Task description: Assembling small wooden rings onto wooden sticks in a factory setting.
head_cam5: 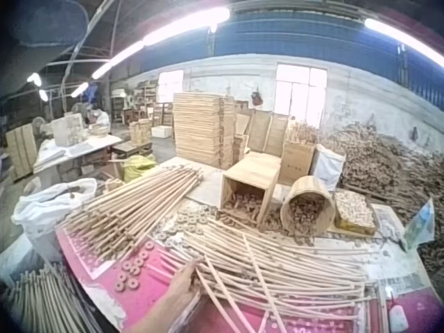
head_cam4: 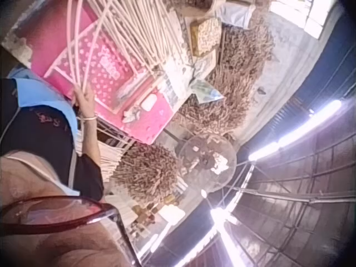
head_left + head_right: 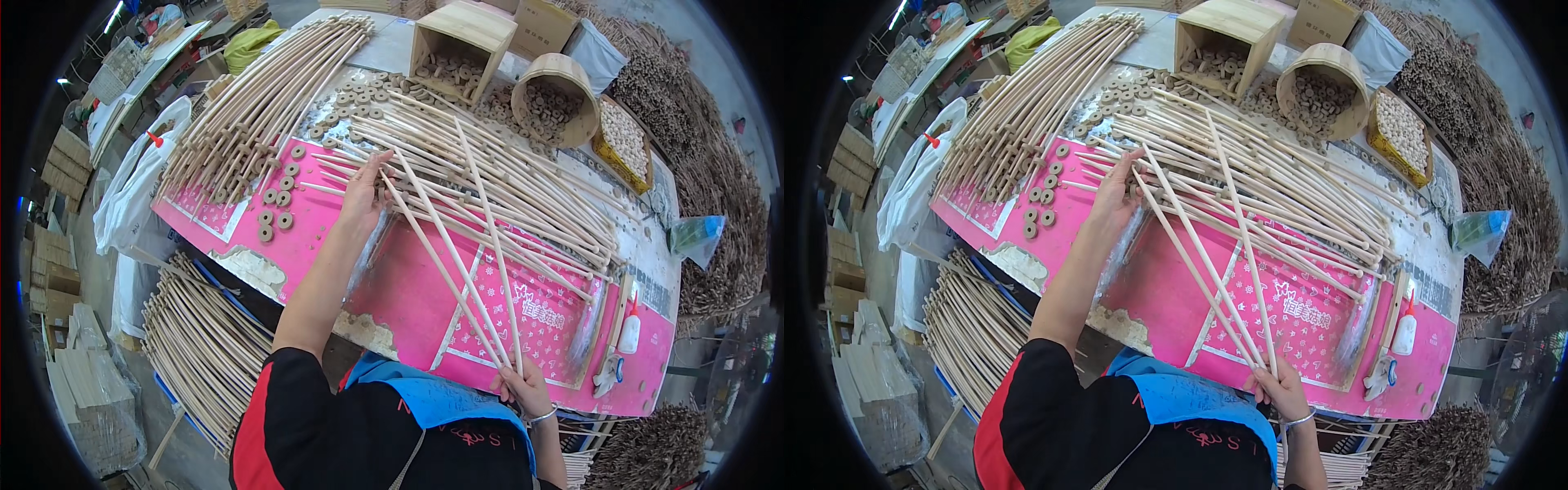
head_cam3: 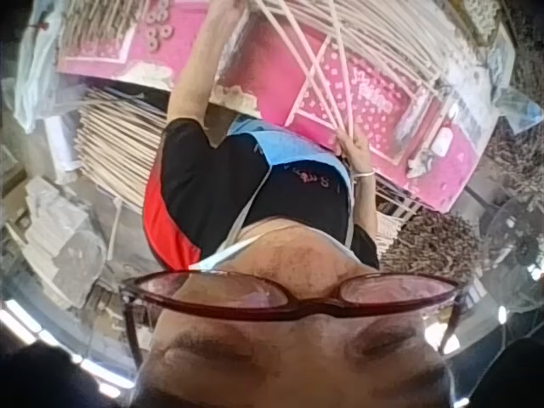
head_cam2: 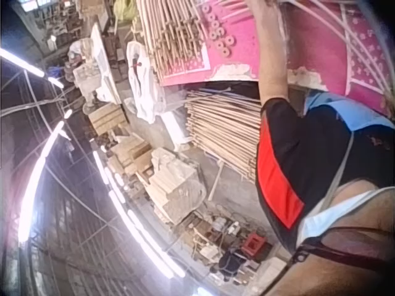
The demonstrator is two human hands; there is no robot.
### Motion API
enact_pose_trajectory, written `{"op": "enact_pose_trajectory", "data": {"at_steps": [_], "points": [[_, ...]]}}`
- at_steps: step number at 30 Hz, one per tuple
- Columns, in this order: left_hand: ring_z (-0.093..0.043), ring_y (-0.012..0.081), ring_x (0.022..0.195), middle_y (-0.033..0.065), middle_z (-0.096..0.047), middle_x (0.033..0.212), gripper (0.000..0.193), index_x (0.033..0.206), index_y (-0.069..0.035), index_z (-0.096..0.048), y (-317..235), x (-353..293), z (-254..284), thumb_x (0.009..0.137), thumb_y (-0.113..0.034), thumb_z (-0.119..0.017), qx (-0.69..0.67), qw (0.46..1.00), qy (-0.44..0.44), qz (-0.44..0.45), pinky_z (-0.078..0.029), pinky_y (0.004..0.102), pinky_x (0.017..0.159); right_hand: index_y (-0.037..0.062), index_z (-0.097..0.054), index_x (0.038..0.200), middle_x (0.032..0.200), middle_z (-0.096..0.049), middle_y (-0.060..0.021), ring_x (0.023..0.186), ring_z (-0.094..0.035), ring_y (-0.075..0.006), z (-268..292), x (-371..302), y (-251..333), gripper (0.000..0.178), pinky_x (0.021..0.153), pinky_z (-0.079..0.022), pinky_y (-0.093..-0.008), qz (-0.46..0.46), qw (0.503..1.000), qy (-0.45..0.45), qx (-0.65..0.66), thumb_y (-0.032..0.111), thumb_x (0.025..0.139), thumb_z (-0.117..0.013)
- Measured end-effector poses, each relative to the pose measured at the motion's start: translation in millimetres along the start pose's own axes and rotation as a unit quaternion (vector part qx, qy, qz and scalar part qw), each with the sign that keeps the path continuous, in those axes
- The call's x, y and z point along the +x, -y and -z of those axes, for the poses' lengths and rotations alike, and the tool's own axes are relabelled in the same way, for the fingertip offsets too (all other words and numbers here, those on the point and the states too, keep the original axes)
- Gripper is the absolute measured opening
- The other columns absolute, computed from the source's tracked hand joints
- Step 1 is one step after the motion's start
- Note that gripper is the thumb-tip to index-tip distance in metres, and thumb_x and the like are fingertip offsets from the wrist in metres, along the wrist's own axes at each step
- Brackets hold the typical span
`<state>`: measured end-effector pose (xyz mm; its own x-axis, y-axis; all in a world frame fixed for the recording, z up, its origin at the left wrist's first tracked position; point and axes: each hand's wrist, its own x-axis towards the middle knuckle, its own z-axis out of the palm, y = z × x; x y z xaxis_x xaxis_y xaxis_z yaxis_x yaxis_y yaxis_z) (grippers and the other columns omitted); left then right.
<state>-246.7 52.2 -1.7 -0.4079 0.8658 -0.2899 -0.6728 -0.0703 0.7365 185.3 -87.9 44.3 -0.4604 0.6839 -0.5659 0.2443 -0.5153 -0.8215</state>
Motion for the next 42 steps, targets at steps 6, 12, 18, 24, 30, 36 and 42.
{"op": "enact_pose_trajectory", "data": {"at_steps": [6, 12, 18, 24, 30, 36, 42], "points": [[-0.055, 0.0047, 0.061, -0.0024, -0.063, 0.082, 0.031, 0.122, -0.011, -0.065, 5.2, -10.3, -8.5, 0.098, -0.030, -0.059, 0.043, 0.998, 0.001, -0.035, -0.044, 0.0171, 0.050, -0.0008, -0.052, 0.117, 0.075, -0.066, -0.0063, 0.051, -0.054, -0.0053, -3.5, 3.9, 1.2, 0.026, 0.043, -0.037, -0.0165, 0.007, 1.000, -0.025, -0.007, 0.018, 0.099, -0.055], [-0.057, 0.0023, 0.074, -0.0039, -0.066, 0.090, 0.026, 0.118, -0.011, -0.064, 32.7, -48.9, -30.7, 0.096, -0.023, -0.063, 0.127, 0.989, 0.069, 0.017, -0.040, 0.0198, 0.055, -0.0013, -0.054, 0.116, 0.072, -0.066, -0.0061, 0.048, -0.051, -0.0048, -23.1, 30.7, 20.1, 0.026, 0.040, -0.035, -0.0170, 0.079, 0.993, -0.073, -0.045, 0.018, 0.099, -0.055], [-0.063, 0.0114, 0.087, 0.0073, -0.067, 0.106, 0.035, 0.130, -0.005, -0.052, 16.0, -45.6, -0.2, 0.098, -0.019, -0.055, -0.049, 0.995, 0.059, 0.064, -0.049, 0.0215, 0.066, -0.0024, -0.056, 0.117, 0.074, -0.065, -0.0047, 0.051, -0.050, -0.0051, -23.8, 36.3, 25.9, 0.022, 0.046, -0.039, -0.0194, 0.146, 0.979, -0.121, -0.079, 0.010, 0.099, -0.053], [-0.065, 0.0236, 0.107, 0.0213, -0.058, 0.128, 0.032, 0.131, 0.002, -0.046, -19.0, -5.5, 40.9, 0.099, -0.001, -0.042, -0.093, 0.995, 0.036, -0.009, -0.054, 0.0224, 0.066, -0.0028, -0.059, 0.116, 0.072, -0.065, -0.0040, 0.052, -0.051, -0.0052, -14.9, 27.5, 8.1, 0.022, 0.047, -0.041, -0.0198, 0.145, 0.963, -0.118, -0.192, 0.010, 0.098, -0.054], [-0.063, 0.0273, 0.114, 0.0222, -0.058, 0.129, 0.028, 0.129, 0.002, -0.046, -42.4, 0.4, 43.1, 0.102, -0.004, -0.040, -0.073, 0.993, 0.041, -0.078, -0.055, 0.0197, 0.064, -0.0023, -0.061, 0.111, 0.070, -0.066, -0.0047, 0.052, -0.055, -0.0080, -15.4, 17.5, 7.8, 0.020, 0.047, -0.043, -0.0243, 0.170, 0.934, -0.142, -0.278, 0.009, 0.095, -0.057], [-0.064, 0.0284, 0.113, 0.0224, -0.059, 0.128, 0.028, 0.129, 0.001, -0.046, -60.1, -2.1, 26.7, 0.104, -0.006, -0.037, -0.013, 0.989, 0.054, -0.134, -0.055, 0.0202, 0.062, -0.0015, -0.062, 0.115, 0.068, -0.066, -0.0074, 0.052, -0.060, -0.0131, -14.2, 13.8, 8.2, 0.024, 0.047, -0.044, -0.0271, 0.191, 0.905, -0.130, -0.357, 0.007, 0.094, -0.057], [-0.064, 0.0283, 0.112, 0.0239, -0.060, 0.125, 0.031, 0.131, 0.002, -0.046, -62.1, -0.8, 27.8, 0.103, -0.005, -0.037, -0.057, 0.995, 0.063, -0.046, -0.054, 0.0205, 0.060, 0.0020, -0.064, 0.103, 0.066, -0.065, -0.0110, 0.052, -0.062, -0.0211, -16.7, 15.4, 8.4, 0.015, 0.048, -0.044, -0.0334, 0.217, 0.884, -0.170, -0.377, 0.009, 0.091, -0.062]]}}
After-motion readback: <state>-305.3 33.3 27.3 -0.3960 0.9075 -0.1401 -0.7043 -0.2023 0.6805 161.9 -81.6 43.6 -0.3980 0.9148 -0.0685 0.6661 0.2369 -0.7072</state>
